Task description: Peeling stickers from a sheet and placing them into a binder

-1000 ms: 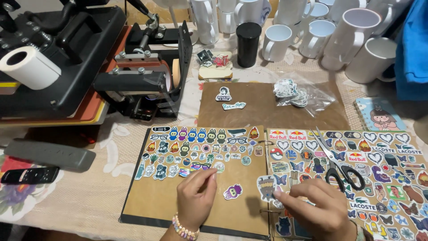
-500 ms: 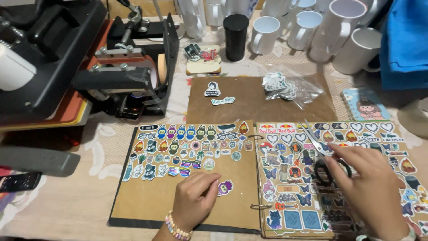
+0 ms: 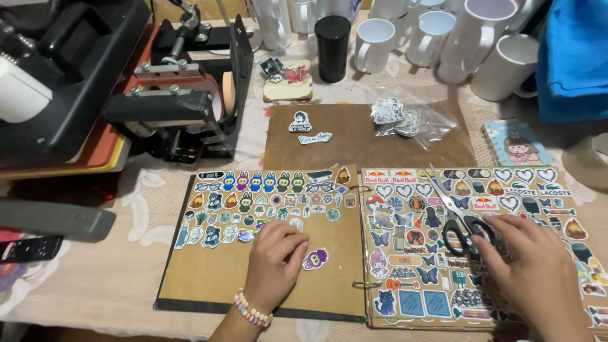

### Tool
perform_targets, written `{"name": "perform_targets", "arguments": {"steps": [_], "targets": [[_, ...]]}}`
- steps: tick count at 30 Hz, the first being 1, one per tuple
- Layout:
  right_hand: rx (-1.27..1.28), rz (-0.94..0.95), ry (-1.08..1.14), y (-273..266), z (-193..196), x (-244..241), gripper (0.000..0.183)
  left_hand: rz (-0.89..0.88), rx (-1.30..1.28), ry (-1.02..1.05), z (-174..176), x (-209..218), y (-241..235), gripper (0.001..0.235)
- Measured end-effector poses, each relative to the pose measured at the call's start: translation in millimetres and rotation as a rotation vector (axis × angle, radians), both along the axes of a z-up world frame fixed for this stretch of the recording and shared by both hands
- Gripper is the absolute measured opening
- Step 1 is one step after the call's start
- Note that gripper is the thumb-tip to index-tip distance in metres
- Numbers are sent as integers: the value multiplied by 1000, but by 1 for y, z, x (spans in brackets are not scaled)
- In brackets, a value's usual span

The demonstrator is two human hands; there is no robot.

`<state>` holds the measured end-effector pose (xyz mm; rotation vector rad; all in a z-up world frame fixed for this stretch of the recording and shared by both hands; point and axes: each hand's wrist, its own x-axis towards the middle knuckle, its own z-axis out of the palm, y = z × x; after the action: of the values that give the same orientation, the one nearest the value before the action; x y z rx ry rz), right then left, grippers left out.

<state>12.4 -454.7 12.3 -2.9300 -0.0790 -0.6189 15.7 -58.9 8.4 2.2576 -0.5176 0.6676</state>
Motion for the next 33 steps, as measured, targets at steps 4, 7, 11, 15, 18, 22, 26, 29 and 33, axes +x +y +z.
{"name": "perform_targets", "arguments": {"steps": [4,7,11,15,18,22,26,29,33], "targets": [[49,43,-7,17,-5,1,41,28,2,2,-5,1,2,5],[-10,110,32,26,-4,3,43,22,-2,-23,-8,1,3,5],[-1,-116,295,41,18,8,48,25,-21,-13,-6,0,1,3],[-128,-203,524,50,37,18,50,30,-18,20,-5,0,0,7],[-206,-160,429,46,23,23,52,33,-28,14,-8,0,1,5],[-206,-216,435,50,22,26,49,35,-31,2,-8,-1,1,7],[-263,-264,396,41,3,29,51,50,-10,11,-10,0,2,6],[-287,-292,241,34,-13,26,56,54,-6,8,-12,0,1,6],[-240,-245,328,38,5,30,63,48,-61,-16,-5,-1,0,5]]}}
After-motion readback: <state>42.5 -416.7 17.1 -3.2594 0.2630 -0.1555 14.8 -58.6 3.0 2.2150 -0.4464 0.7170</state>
